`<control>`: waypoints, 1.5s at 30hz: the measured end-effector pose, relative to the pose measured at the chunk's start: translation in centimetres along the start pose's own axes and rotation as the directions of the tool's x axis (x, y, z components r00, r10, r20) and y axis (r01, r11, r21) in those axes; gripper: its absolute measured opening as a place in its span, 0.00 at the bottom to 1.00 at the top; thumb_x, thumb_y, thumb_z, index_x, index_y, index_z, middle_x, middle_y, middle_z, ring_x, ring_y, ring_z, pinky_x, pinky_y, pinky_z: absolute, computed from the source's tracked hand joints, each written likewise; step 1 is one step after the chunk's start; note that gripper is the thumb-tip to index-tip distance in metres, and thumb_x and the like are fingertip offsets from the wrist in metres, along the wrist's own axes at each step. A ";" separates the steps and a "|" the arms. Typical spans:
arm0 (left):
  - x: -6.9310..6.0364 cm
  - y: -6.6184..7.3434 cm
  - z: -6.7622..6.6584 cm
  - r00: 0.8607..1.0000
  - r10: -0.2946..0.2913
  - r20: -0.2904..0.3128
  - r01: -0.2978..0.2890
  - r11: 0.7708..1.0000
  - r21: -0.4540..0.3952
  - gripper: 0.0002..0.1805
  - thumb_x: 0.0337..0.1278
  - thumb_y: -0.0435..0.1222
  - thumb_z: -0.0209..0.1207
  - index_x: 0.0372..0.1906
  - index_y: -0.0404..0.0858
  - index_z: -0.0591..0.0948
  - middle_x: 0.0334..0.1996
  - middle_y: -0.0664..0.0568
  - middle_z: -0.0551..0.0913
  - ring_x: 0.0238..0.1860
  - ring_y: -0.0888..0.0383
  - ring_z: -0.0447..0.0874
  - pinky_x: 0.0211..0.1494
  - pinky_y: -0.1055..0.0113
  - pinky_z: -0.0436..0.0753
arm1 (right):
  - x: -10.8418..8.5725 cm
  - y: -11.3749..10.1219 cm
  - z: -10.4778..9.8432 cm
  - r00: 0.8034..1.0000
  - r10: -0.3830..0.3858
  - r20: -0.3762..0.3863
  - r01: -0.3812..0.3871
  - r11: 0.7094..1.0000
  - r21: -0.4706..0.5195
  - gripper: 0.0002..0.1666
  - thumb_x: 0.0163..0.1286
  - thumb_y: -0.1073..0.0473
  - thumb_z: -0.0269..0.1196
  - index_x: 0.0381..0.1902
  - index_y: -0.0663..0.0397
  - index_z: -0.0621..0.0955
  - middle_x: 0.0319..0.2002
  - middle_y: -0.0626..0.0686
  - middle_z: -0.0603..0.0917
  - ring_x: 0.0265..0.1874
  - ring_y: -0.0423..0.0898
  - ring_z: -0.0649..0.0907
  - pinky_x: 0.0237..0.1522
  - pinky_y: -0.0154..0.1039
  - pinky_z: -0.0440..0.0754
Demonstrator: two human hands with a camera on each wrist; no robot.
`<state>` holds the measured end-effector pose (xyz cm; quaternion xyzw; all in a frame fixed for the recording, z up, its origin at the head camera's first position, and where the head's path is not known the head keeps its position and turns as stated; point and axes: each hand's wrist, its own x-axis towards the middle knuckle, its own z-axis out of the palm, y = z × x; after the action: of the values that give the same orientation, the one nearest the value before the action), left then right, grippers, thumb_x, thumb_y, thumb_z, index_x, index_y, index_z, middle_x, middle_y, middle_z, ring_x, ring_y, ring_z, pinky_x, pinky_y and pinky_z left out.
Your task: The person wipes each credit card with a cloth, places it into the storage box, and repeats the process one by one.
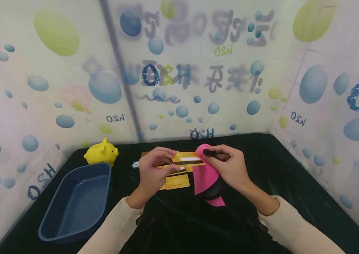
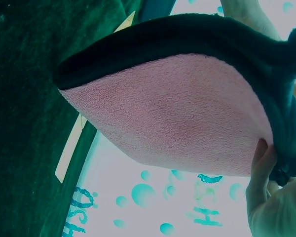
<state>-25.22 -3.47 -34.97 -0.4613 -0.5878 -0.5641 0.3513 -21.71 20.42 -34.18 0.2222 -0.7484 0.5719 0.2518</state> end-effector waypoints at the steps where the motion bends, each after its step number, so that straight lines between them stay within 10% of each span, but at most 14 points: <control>1: 0.0 0.0 0.0 1.000 -0.001 -0.001 0.001 1.000 0.005 0.18 0.52 0.43 0.69 0.35 0.31 0.81 0.36 0.39 0.86 0.37 0.49 0.87 0.32 0.62 0.88 | 0.0 0.0 0.0 1.000 -0.001 0.002 0.001 1.000 0.002 0.14 0.60 0.77 0.67 0.45 0.69 0.84 0.40 0.39 0.87 0.34 0.38 0.88 0.32 0.33 0.86; 16: 0.2 0.0 -0.2 0.998 -0.019 0.056 0.017 0.999 0.049 0.14 0.42 0.19 0.71 0.36 0.31 0.83 0.30 0.41 0.87 0.26 0.53 0.87 0.28 0.67 0.86 | 0.1 0.4 -0.2 1.000 -0.017 0.003 0.017 1.000 0.004 0.14 0.61 0.78 0.66 0.45 0.71 0.84 0.39 0.38 0.87 0.36 0.39 0.89 0.35 0.34 0.87; 33: 0.0 0.2 -0.2 0.983 -0.150 0.110 0.140 0.986 0.089 0.19 0.60 0.25 0.63 0.56 0.31 0.80 0.39 0.42 0.83 0.32 0.56 0.89 0.30 0.69 0.86 | 0.2 0.6 -0.3 1.000 0.007 0.006 -0.007 1.000 0.007 0.13 0.61 0.76 0.66 0.45 0.70 0.84 0.39 0.40 0.87 0.35 0.39 0.89 0.32 0.33 0.86; 38: -0.1 0.4 -0.1 0.952 -0.291 0.094 0.288 0.957 0.045 0.16 0.63 0.27 0.62 0.56 0.33 0.80 0.41 0.42 0.82 0.33 0.54 0.90 0.31 0.66 0.87 | 0.3 0.5 -0.5 1.000 0.013 0.006 -0.013 1.000 0.001 0.14 0.62 0.73 0.68 0.47 0.70 0.84 0.40 0.40 0.87 0.36 0.40 0.89 0.32 0.32 0.86; 45: 0.3 0.5 -0.3 0.850 -0.526 0.010 0.525 0.847 -0.084 0.20 0.65 0.28 0.61 0.61 0.36 0.76 0.46 0.41 0.81 0.38 0.46 0.90 0.37 0.62 0.88 | 0.4 0.3 -1.0 0.998 0.031 -0.049 -0.032 0.999 -0.028 0.16 0.59 0.74 0.70 0.47 0.67 0.85 0.40 0.38 0.87 0.35 0.36 0.88 0.33 0.31 0.86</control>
<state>-24.86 -3.75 -34.49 -0.2934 -0.6652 -0.6659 0.1677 -22.09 21.41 -33.95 0.1929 -0.7538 0.5701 0.2639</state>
